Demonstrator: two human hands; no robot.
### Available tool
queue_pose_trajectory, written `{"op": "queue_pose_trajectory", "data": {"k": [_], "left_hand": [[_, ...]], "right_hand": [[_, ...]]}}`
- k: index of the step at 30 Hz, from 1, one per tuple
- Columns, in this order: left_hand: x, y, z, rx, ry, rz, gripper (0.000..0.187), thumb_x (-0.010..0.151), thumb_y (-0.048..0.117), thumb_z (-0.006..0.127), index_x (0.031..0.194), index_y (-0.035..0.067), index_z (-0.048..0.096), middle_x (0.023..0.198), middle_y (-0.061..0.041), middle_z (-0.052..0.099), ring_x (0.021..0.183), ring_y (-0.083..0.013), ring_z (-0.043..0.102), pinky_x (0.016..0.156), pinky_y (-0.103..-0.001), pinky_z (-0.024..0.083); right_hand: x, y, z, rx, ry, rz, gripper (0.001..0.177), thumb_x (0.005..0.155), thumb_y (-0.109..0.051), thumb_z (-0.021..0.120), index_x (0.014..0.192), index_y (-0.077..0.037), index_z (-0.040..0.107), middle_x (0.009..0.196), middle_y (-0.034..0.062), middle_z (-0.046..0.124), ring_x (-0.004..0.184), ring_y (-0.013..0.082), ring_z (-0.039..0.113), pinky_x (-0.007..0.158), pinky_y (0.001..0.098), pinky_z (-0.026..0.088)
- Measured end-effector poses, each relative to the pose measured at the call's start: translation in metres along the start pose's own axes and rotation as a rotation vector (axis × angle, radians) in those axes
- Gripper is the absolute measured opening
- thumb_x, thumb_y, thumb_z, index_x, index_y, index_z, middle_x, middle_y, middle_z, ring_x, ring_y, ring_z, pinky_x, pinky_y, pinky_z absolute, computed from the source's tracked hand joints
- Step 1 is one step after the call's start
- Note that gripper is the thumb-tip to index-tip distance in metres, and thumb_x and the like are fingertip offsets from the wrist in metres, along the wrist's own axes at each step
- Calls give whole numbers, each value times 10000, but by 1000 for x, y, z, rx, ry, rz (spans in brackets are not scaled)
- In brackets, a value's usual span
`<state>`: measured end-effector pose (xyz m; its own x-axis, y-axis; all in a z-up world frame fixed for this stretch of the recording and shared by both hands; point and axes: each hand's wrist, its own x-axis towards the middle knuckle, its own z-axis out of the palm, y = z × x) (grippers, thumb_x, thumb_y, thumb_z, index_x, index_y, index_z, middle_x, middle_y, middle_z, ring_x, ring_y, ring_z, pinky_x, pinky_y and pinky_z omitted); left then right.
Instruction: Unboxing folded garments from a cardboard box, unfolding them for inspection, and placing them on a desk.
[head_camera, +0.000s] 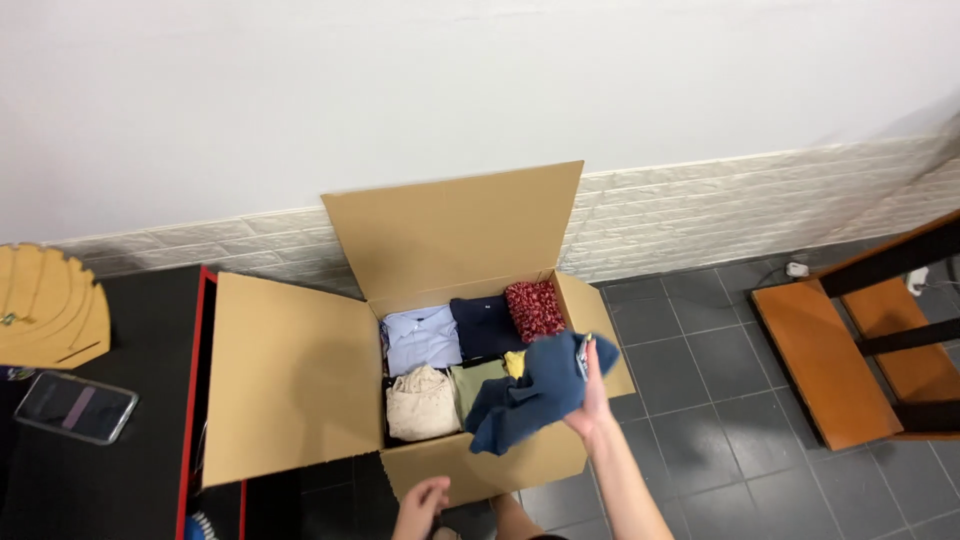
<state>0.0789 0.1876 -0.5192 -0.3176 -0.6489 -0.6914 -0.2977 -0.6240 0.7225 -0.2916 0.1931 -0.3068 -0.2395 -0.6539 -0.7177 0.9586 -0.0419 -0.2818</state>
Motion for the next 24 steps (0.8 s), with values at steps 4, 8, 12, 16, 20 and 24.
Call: {"op": "queue_pose_trajectory", "data": {"k": [4,8,12,16,20,24], "left_hand": [[-8,71,-6,134,-6,91,365,936,338,686,1130,91,872,893,-81,843,869,-114,758,730,-237,558],[-50,191,11,68,-135,197,580,943,518,542,1345,112,640,1333,-35,615,1218,-152,508,1059,-309,376],[-30,229,51,-430,-518,407,662,1000,426,490,1571,101,414,1607,-87,497,1426,-223,520,1262,-441,345],[-59,273,69,-413,-440,472,614,1000,383,532,1528,79,457,1554,-107,524,1382,-221,535,1236,-429,368],[-82,326,46,-421,-212,559,508,1001,287,629,1433,33,554,1435,-153,588,1286,-216,570,1178,-401,419],[-105,372,11,-449,37,636,402,1002,195,730,1339,-12,653,1316,-196,654,1189,-211,605,1119,-371,469]], "right_hand": [[-43,-11,-15,-37,-116,-106,552,972,-577,609,1297,-145,719,1189,121,740,1125,290,692,1079,444,509],[-46,-29,-78,-261,-218,-233,620,850,-419,743,1252,49,679,1141,241,748,973,345,742,920,489,607],[-72,-37,-75,-208,-271,-324,676,862,-501,718,1245,54,677,1130,257,744,995,360,738,946,528,588],[-94,-48,-54,-157,-329,-391,740,873,-584,693,1239,59,675,1119,272,741,1017,374,735,972,567,569],[-110,-55,-43,-125,-372,-428,810,885,-667,668,1232,65,673,1108,288,737,1039,389,732,998,606,550],[-117,-65,-29,-115,-423,-450,884,896,-749,643,1226,70,671,1097,304,734,1062,404,728,1025,644,530]]}}
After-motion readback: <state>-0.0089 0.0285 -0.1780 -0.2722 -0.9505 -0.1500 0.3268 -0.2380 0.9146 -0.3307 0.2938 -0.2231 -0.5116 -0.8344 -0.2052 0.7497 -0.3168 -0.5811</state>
